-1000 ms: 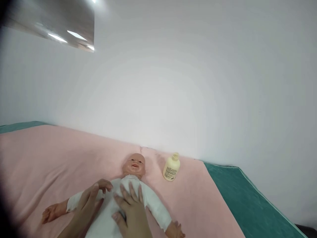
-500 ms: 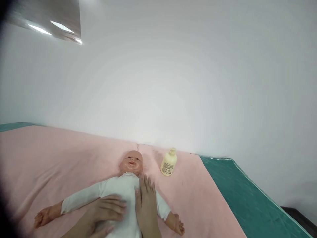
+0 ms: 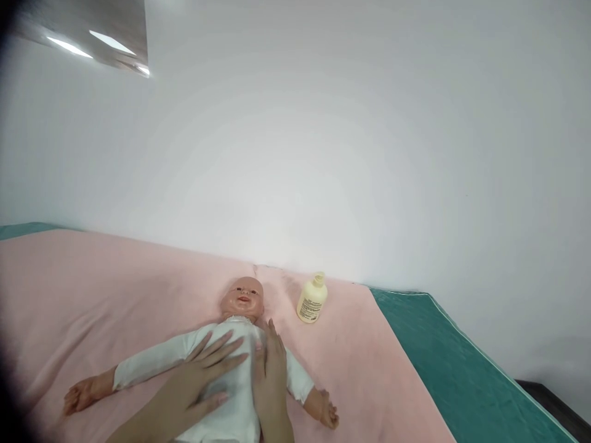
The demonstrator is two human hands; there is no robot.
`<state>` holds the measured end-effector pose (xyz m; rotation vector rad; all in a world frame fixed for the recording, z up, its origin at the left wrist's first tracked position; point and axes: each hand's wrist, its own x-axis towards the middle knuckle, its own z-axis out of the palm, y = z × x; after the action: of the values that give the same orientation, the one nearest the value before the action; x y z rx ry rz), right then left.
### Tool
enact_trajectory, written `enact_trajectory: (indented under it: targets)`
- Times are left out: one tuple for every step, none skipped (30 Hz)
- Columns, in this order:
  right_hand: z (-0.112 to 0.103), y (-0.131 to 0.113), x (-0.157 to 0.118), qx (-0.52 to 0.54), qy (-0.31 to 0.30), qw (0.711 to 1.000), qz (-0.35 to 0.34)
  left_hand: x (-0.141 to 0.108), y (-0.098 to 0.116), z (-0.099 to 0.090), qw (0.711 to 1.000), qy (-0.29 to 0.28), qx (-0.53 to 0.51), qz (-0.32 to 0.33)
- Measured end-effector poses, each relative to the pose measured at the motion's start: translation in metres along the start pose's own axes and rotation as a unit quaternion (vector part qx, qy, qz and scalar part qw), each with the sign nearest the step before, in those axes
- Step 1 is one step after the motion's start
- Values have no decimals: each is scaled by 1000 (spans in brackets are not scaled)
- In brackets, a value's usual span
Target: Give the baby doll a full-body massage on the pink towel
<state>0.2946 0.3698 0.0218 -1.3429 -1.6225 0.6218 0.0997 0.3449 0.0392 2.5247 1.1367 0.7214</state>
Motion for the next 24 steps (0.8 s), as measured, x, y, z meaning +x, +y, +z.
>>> enact_trajectory:
  targets:
    - [0, -1, 0, 1, -1, 1000, -5, -1, -3, 3, 1000, 13, 13, -15]
    - [-1, -2, 0, 4, -2, 1000, -12, -1, -5, 5, 999, 25, 26, -32]
    - [-1, -3, 0, 10, -2, 1000, -20, -1, -6, 7, 997, 36, 39, -51]
    - [-2, -5, 0, 18, -4, 999, -28, -1, -7, 9, 995, 46, 52, -69]
    - [-3, -7, 0, 31, -8, 999, -35, -1, -8, 10, 993, 55, 64, -86]
    - [-5, -10, 0, 47, -17, 998, -44, -1, -9, 12, 991, 61, 73, -99]
    - [-7, -13, 0, 64, -31, 996, -54, -1, -9, 13, 989, 66, 81, -107]
    - [-9, -17, 0, 81, -47, 993, -68, -1, -10, 15, 988, 71, 87, -110]
    - [-12, -21, -1, 97, -67, 989, -86, -2, -12, 16, 986, 78, 93, -113]
    - [-14, -26, -3, 110, -87, 984, -106, -2, -14, 18, 984, 90, 99, -116]
    - [-16, -30, -4, 119, -106, 979, -127, -3, -16, 19, 982, 103, 106, -120]
    - [-18, -35, -6, 123, -126, 974, -145, -3, -18, 21, 978, 118, 115, -127]
    - [-19, -39, -8, 122, -146, 968, -161, -4, -21, 22, 974, 133, 125, -135]
    - [-20, -43, -11, 117, -169, 963, -174, -4, -24, 22, 969, 146, 137, -145]
    - [-20, -46, -13, 110, -191, 958, -183, -5, -26, 22, 964, 157, 151, -154]
    - [-20, -49, -14, 102, -207, 954, -189, -5, -28, 22, 958, 167, 165, -163]
    - [-20, -51, -16, 99, -219, 951, -195, -6, -30, 22, 953, 175, 179, -172]
    - [-20, -53, -16, 101, -232, 946, -202, -6, -32, 22, 948, 180, 192, -179]
    - [-19, -55, -16, 110, -248, 940, -208, -6, -33, 21, 944, 183, 202, -184]
    - [-19, -57, -16, 120, -266, 932, -213, -6, -34, 21, 942, 183, 209, -186]
    - [-19, -59, -15, 127, -289, 924, -216, -6, -35, 21, 941, 183, 215, -187]
    - [-18, -61, -15, 128, -313, 916, -216, -6, -35, 22, 940, 183, 220, -186]
    - [-18, -63, -14, 119, -332, 911, -213, -6, -36, 22, 940, 183, 223, -183]
    - [-18, -65, -13, 102, -343, 910, -208, -7, -37, 23, 940, 183, 225, -178]
